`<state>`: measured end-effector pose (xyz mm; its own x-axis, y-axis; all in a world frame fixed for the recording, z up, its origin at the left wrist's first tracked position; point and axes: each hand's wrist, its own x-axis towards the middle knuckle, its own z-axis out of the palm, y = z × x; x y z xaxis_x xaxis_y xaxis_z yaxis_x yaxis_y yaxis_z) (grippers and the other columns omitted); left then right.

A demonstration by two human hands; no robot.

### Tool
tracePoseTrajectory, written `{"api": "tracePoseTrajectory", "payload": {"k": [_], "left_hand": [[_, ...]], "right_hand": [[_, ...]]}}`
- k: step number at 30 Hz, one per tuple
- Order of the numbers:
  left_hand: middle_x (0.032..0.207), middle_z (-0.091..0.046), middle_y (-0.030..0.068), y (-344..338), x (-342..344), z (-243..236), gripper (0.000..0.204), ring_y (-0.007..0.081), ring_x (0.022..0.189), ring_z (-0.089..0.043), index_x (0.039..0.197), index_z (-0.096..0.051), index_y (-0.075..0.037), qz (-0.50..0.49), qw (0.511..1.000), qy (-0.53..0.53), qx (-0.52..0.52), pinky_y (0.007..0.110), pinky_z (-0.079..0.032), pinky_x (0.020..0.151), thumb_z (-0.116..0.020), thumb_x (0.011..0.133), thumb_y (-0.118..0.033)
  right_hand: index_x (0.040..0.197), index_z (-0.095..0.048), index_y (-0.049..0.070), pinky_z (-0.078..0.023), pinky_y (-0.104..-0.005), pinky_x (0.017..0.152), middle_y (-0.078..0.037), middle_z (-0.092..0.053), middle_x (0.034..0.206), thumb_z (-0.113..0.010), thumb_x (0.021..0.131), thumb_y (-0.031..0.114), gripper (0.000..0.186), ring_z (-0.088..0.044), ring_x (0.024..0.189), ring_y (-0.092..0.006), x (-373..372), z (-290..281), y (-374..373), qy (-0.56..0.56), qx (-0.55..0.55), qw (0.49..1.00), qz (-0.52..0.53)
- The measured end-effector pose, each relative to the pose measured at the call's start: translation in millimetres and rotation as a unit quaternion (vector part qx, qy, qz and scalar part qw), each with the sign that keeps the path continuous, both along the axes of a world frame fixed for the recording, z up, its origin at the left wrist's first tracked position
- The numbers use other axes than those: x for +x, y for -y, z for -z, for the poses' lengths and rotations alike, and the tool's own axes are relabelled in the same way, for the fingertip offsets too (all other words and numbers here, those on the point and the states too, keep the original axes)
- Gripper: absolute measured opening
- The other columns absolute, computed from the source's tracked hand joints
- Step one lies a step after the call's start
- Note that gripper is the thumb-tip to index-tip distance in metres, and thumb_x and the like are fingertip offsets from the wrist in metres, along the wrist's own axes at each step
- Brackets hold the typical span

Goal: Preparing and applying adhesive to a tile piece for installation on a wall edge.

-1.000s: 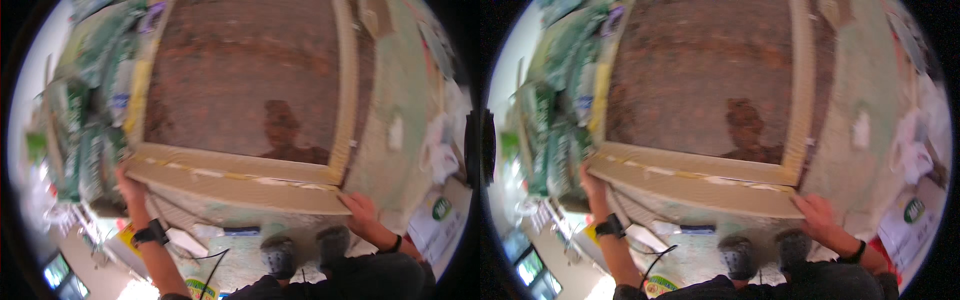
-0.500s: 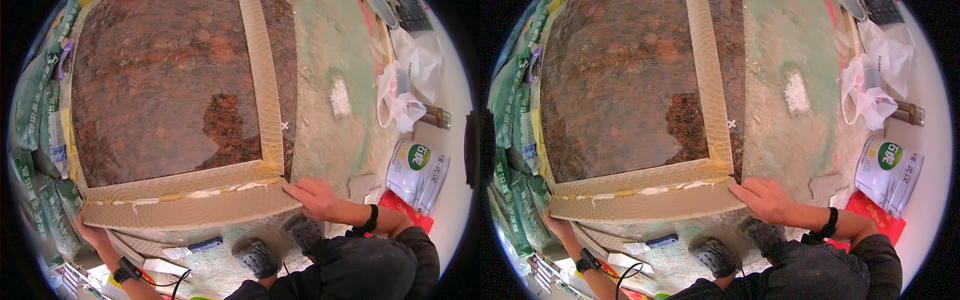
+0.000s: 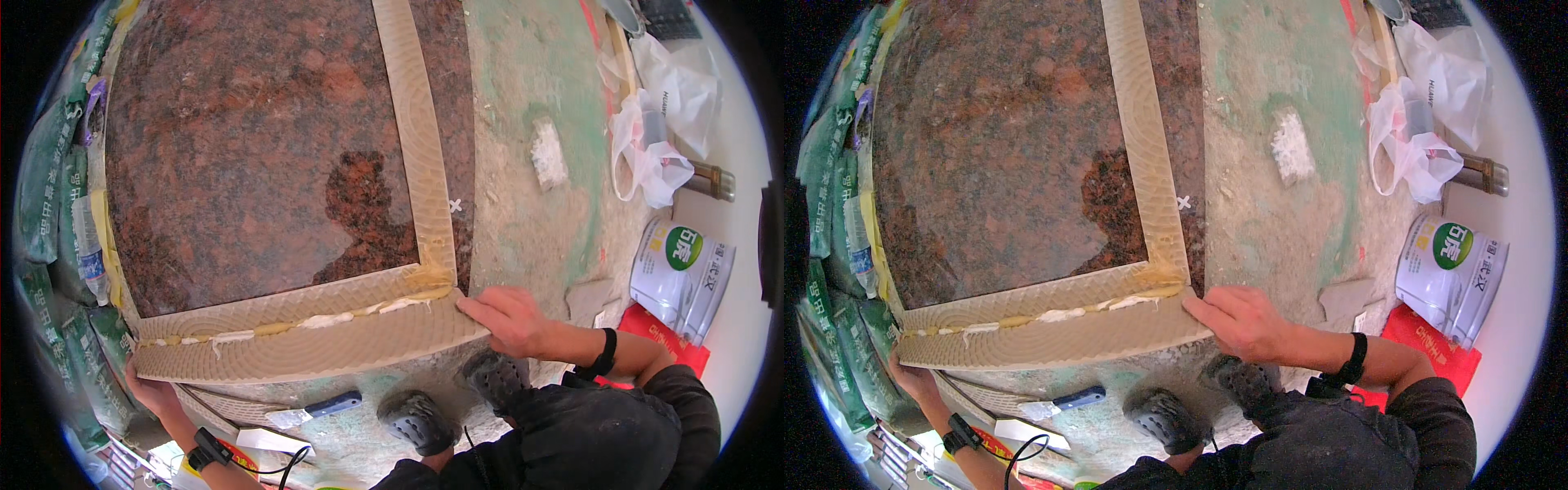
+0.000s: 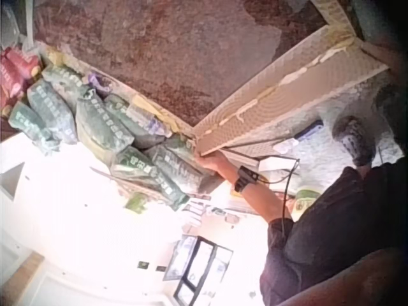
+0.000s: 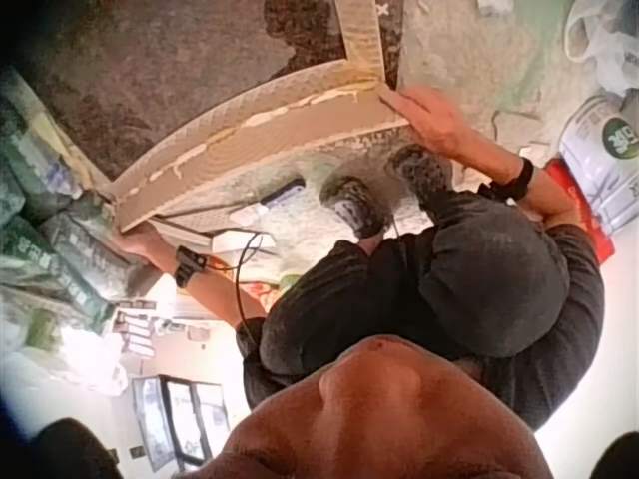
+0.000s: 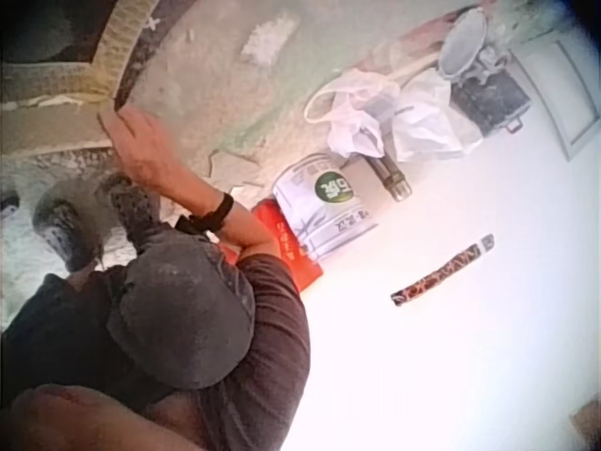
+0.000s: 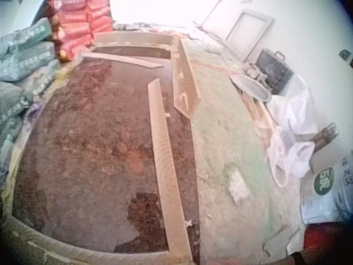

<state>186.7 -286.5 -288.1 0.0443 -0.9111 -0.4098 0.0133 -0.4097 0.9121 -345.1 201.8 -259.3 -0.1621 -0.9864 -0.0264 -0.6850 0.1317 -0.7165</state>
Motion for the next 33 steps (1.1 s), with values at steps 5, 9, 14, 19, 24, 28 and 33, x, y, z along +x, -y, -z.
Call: {"api": "tracePoseTrajectory", "payload": {"k": [5,9,14,19,24,28,33], "left_hand": [[0.14,-0.063,0.0141,-0.3,-2.9,-1.7,0.048,0.0292,0.131,-0.058,0.14,-0.058,0.0,-0.01,1.0,0.016,-0.004,0.044,-0.043,0.113,-0.055,0.104,-0.031],[0.141,-0.063,0.0147,-0.5,-5.7,-2.6,0.049,0.03,0.132,-0.058,0.14,-0.059,0.0,0.002,1.0,0.013,-0.003,0.045,-0.042,0.114,-0.051,0.104,-0.033],[0.142,-0.063,0.0152,-1.0,-6.9,-3.0,0.05,0.0306,0.135,-0.056,0.14,-0.058,0.001,0.017,1.0,0.019,-0.002,0.046,-0.041,0.116,-0.047,0.105,-0.033],[0.148,-0.06,0.018,-1.6,-10.7,-4.2,0.051,0.032,0.14,-0.053,0.142,-0.057,0.001,0.0,1.0,0.001,0.006,0.047,-0.039,0.119,-0.047,0.105,-0.032],[0.148,-0.06,0.019,-4.0,-20.1,-6.0,0.052,0.0334,0.14,-0.053,0.142,-0.057,0.003,-0.029,1.0,0.002,-0.001,0.048,-0.039,0.119,-0.047,0.104,-0.032],[0.143,-0.063,0.0198,-7.0,-23.1,-8.2,0.052,0.0341,0.136,-0.056,0.138,-0.061,0.003,-0.038,0.999,-0.018,0.005,0.048,-0.038,0.119,-0.048,0.103,-0.033],[0.136,-0.065,0.021,-15.8,-30.0,-8.9,0.051,0.0356,0.128,-0.059,0.132,-0.063,0.006,-0.068,0.997,0.018,-0.032,0.048,-0.042,0.114,-0.053,0.098,-0.03]], "right_hand": [[0.126,-0.066,-0.008,-0.051,-0.042,0.062,-0.013,-0.06,0.09,-0.072,0.058,0.002,0.069,-0.063,0.074,-0.032,-0.5,1.6,-0.3,0.008,0.005,1.0,-0.005],[0.126,-0.066,-0.008,-0.051,-0.042,0.062,-0.013,-0.06,0.09,-0.072,0.058,0.002,0.069,-0.063,0.074,-0.0321,-1.4,1.1,0.2,0.002,0.007,1.0,-0.006],[0.126,-0.066,-0.008,-0.051,-0.0423,0.062,-0.014,-0.06,0.09,-0.073,0.057,0.004,0.07,-0.063,0.075,-0.0321,-2.9,-0.1,0.1,0.006,0.011,1.0,-0.013],[0.126,-0.066,-0.008,-0.052,-0.0422,0.063,-0.014,-0.06,0.09,-0.074,0.057,0.005,0.071,-0.063,0.075,-0.0321,-4.6,-1.2,2.2,-0.001,0.002,1.0,-0.01],[0.125,-0.066,-0.008,-0.052,-0.0422,0.064,-0.014,-0.061,0.091,-0.074,0.057,0.005,0.07,-0.064,0.076,-0.0324,-4.4,3.0,-2.3,-0.002,0.003,1.0,-0.011],[0.128,-0.067,0.0,-0.053,-0.0441,0.065,-0.014,-0.062,0.091,-0.073,0.066,0.006,0.063,-0.065,0.076,-0.0324,-3.2,7.4,-13.6,0.0,0.052,0.999,-0.012],[0.129,-0.07,0.012,-0.056,-0.0463,0.076,-0.019,-0.066,0.11,-0.077,0.07,0.007,0.06,-0.067,0.093,-0.0363,2.0,7.8,-9.2,-0.022,0.071,0.997,0.021]]}}
